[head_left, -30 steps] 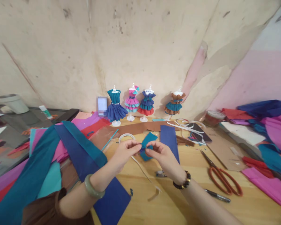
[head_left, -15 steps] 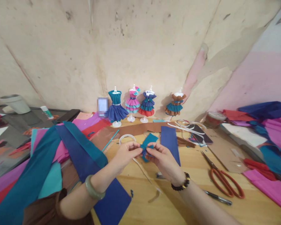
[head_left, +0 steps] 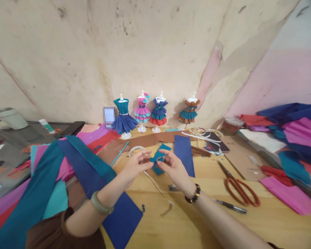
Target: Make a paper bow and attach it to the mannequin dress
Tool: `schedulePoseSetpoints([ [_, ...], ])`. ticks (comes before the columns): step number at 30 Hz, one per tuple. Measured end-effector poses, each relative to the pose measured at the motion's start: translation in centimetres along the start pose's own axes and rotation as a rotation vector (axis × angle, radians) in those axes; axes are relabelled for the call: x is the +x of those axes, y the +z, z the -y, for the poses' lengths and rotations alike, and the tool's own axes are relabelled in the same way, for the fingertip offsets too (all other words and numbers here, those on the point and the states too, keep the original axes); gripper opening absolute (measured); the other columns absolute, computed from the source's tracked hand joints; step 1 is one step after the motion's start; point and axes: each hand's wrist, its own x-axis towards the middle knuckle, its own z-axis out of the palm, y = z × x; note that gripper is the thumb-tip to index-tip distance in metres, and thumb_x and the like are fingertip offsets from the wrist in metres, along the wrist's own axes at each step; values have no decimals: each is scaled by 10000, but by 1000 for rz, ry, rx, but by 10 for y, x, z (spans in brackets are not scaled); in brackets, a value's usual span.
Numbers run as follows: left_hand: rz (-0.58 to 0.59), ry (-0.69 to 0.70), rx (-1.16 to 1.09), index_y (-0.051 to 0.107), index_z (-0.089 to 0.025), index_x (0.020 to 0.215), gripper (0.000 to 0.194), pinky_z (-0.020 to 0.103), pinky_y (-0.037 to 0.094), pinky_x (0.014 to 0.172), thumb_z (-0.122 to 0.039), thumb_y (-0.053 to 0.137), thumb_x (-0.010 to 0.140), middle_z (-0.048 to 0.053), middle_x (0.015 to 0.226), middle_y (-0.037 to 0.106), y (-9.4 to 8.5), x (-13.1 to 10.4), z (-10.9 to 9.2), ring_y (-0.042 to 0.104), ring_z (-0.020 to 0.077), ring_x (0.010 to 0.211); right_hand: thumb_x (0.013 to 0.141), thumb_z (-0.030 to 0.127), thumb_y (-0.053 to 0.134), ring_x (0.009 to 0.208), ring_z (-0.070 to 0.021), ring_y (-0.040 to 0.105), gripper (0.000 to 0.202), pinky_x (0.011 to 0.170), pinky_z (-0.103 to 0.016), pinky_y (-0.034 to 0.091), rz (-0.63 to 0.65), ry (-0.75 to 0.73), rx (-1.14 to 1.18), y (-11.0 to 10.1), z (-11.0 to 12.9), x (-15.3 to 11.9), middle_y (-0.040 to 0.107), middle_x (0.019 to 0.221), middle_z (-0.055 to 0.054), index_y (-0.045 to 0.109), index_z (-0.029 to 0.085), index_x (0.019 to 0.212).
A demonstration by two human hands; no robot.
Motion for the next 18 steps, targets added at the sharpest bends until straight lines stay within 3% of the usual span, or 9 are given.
schedulePoseSetpoints([
  [4, -21, -1, 35, 596, -160, 1083, 500, 249, 453, 654, -168, 746, 606, -2, 767, 639, 3, 0, 5, 612, 129, 707, 696, 366, 697, 670, -157, 553, 469, 653, -305, 437, 35, -25, -58, 3, 0, -3, 569, 673, 40, 542, 202, 1108],
  [11, -13, -115, -160, 541, -158, 1145, 513, 255, 473, 613, -105, 685, 656, -3, 706, 627, 1, 0, 5, 619, 128, 637, 721, 516, 683, 643, -162, 632, 463, 633, -306, 484, -31, 262, 273, -3, 10, -2, 646, 756, -15, 604, 207, 1057],
  [18, -33, -183, -232, 545, -155, 1133, 479, 252, 483, 593, -60, 645, 675, 29, 772, 642, -1, 3, 7, 630, 127, 629, 636, 462, 778, 693, -152, 631, 509, 629, -280, 486, 25, 262, 311, -1, 10, -4, 659, 786, -8, 609, 186, 1029],
])
